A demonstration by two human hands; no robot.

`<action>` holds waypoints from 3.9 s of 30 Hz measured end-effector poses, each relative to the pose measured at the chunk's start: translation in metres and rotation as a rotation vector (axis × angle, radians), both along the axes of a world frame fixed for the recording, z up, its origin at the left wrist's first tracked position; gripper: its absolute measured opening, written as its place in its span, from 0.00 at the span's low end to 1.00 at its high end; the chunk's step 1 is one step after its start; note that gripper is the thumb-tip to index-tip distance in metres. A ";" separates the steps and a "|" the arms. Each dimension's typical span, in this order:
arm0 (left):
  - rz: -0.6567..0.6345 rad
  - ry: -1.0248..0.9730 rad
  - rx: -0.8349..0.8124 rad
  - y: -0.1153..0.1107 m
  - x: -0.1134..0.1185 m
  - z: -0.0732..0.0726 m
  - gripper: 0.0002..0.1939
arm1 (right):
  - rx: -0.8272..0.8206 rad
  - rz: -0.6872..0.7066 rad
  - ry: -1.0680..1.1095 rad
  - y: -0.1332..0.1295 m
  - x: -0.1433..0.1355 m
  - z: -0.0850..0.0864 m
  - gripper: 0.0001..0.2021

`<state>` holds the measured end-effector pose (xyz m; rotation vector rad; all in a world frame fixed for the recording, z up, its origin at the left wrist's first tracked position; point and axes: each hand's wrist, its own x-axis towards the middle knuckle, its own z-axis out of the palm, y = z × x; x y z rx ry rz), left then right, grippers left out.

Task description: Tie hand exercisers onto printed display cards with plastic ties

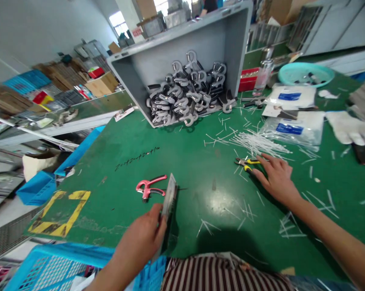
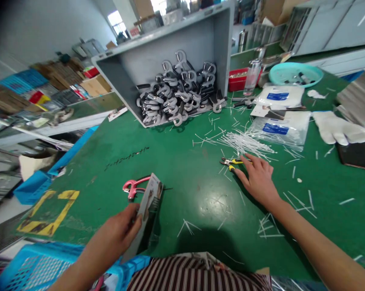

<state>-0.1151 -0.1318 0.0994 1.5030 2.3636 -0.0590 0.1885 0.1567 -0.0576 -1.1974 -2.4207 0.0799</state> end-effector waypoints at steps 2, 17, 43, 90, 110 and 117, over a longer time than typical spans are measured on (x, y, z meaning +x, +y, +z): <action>-0.048 -0.093 0.005 -0.003 0.034 -0.017 0.11 | -0.023 0.086 0.064 0.000 -0.013 0.001 0.22; 0.305 -1.005 0.584 0.060 0.056 -0.087 0.11 | -0.229 0.217 0.113 0.026 0.040 0.039 0.16; -0.218 -0.506 0.645 0.018 0.047 -0.125 0.16 | -0.284 -0.032 -0.245 0.103 -0.185 0.039 0.10; 0.625 -1.296 0.530 0.057 -0.009 -0.107 0.24 | -0.961 0.413 0.691 -0.104 -0.152 0.033 0.07; 0.395 -1.077 0.570 0.081 -0.027 -0.082 0.17 | -0.964 0.400 0.631 -0.108 -0.158 0.019 0.08; 0.530 -1.070 0.613 0.078 -0.017 -0.117 0.13 | -1.097 0.319 0.729 -0.107 -0.166 0.008 0.08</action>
